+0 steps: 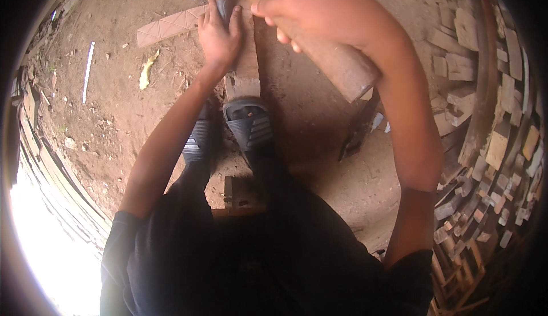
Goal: The person sits on the ground and uses a chisel and mallet to carve a piece of wood. They repeatedly strike the chisel to remove wood chips, occasionally adjusting the wood's position.
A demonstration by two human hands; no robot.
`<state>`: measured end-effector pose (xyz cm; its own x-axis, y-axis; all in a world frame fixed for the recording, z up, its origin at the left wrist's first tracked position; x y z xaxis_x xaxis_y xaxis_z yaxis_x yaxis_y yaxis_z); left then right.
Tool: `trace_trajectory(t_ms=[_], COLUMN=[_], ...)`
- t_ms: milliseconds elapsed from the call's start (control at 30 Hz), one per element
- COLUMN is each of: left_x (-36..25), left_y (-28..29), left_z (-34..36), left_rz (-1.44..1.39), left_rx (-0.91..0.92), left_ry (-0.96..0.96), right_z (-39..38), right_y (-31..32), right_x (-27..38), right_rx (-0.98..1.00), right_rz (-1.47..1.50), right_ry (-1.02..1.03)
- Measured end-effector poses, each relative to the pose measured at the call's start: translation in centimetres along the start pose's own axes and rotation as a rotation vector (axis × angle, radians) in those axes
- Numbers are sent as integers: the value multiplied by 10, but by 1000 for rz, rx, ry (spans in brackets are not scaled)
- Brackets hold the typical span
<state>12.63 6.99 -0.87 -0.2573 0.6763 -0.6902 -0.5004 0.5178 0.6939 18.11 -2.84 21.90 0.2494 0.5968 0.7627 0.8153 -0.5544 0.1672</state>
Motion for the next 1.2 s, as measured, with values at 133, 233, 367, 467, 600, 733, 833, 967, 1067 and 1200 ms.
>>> trace_trajectory(t_ms=[133,233,367,467,600,733,833,967,1067,1200], left_x=[-8,-11,-15,0,-14,-12,-7,-9,-9,11], left_y=[8,11,10,18,15,15,15,14,10,27], left_z=[-3,-5,-5,-10,-6,-8,-4,-9,-7,-8], left_rz=[55,25,-60,8,-44,-81,-78,-80,-187,-181], left_rx=[-16,-34,-39,-103,-93,-95,-78,-87,-114,-121], left_ry=[-3,-31,-50,-73,-75,-65,-59,-86,-39,-9], right_z=[0,3,-1,18,8,7,16,9,3,18], right_y=[20,34,25,0,12,29,21,6,9,-1], right_x=[31,50,45,31,27,44,53,33,25,43], right_rx=[-165,-324,-286,-40,-8,-130,-189,88,22,65], right_rz=[-49,-39,-263,-448,-191,-3,-225,-482,-386,-199], right_ry=[143,305,162,-152,-65,143,280,-28,-55,229])
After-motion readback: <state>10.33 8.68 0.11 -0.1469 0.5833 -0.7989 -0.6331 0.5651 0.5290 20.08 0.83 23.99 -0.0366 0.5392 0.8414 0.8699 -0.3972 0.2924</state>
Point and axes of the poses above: each hand's wrist, its own z-axis towards the middle knuckle, its own y-axis out of the back of the hand, x = y × z, the point moved 7 cm from there along z, towards the middle knuckle, and after that the axes turned 9 degrees about z, right-handed, at the moved point
